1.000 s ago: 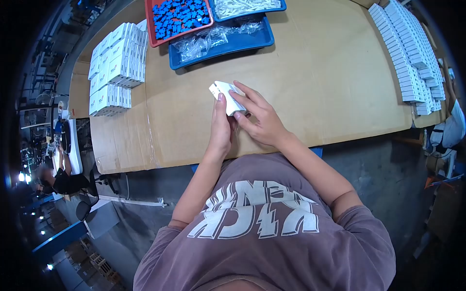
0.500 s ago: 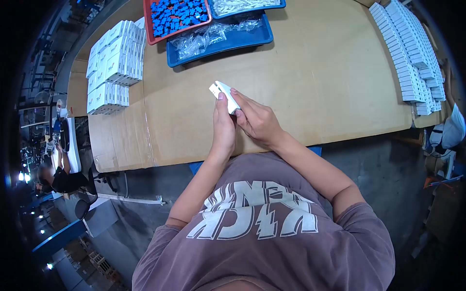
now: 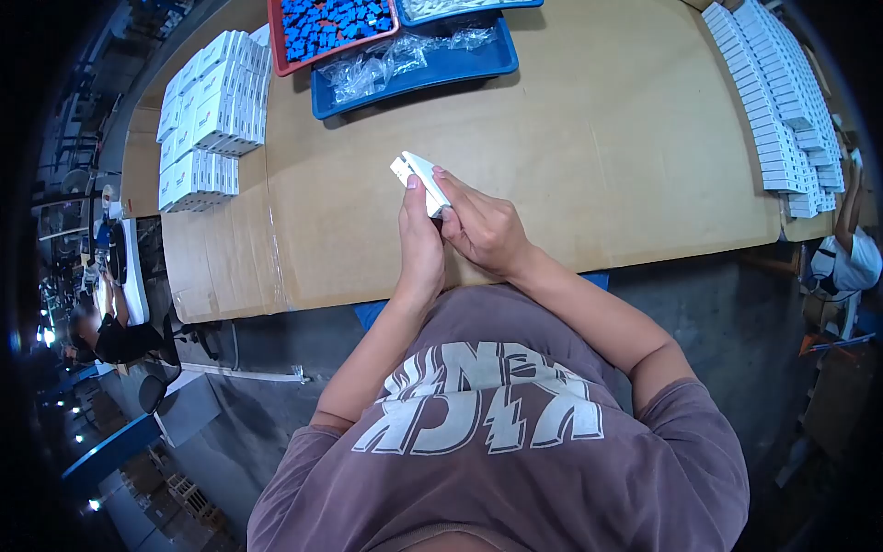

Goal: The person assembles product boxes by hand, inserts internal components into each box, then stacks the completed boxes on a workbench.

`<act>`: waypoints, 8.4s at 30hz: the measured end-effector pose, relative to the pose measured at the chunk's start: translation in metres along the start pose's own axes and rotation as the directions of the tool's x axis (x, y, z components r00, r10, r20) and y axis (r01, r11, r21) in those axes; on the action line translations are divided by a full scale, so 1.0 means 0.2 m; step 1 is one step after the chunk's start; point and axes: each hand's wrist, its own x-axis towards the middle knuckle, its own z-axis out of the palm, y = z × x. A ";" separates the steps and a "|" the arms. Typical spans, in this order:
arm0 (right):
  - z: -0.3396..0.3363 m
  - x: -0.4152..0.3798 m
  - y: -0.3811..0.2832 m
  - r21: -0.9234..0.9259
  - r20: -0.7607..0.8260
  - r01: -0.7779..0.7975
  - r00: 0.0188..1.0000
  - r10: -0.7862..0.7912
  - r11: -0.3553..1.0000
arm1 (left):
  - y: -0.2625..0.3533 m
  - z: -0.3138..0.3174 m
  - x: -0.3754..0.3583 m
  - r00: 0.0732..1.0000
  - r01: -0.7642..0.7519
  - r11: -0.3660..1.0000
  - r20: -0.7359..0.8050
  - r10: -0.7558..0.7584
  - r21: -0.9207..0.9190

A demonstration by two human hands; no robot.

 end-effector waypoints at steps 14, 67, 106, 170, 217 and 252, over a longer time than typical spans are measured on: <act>0.02 -0.03 0.00 0.007 -0.017 0.057 0.998 -0.057 0.998 | -0.01 0.01 -0.03 0.996 -0.010 0.999 -0.087 0.007 -0.031; -0.07 0.12 -0.19 0.014 -0.021 0.066 0.998 -0.066 0.998 | 0.16 0.03 -0.10 0.937 -0.308 0.949 0.154 0.314 -0.059; 0.04 0.05 -0.03 0.710 0.677 -0.635 0.497 0.542 -0.304 | 0.09 -0.04 -0.06 0.881 -0.469 0.883 0.079 0.466 0.011; -0.11 0.08 0.08 0.064 0.183 0.056 0.981 -0.066 0.996 | 0.06 -0.03 -0.10 0.954 0.242 0.938 0.239 -0.183 -0.246; 0.03 0.00 0.04 0.226 0.177 -0.140 0.979 0.100 0.964 | -0.11 -0.11 0.03 0.999 -0.039 0.998 -0.001 0.039 -0.044; 0.08 -0.09 0.08 0.089 0.089 0.002 0.996 -0.010 0.996 | -0.13 -0.05 -0.02 0.996 -0.042 0.999 -0.078 0.043 0.024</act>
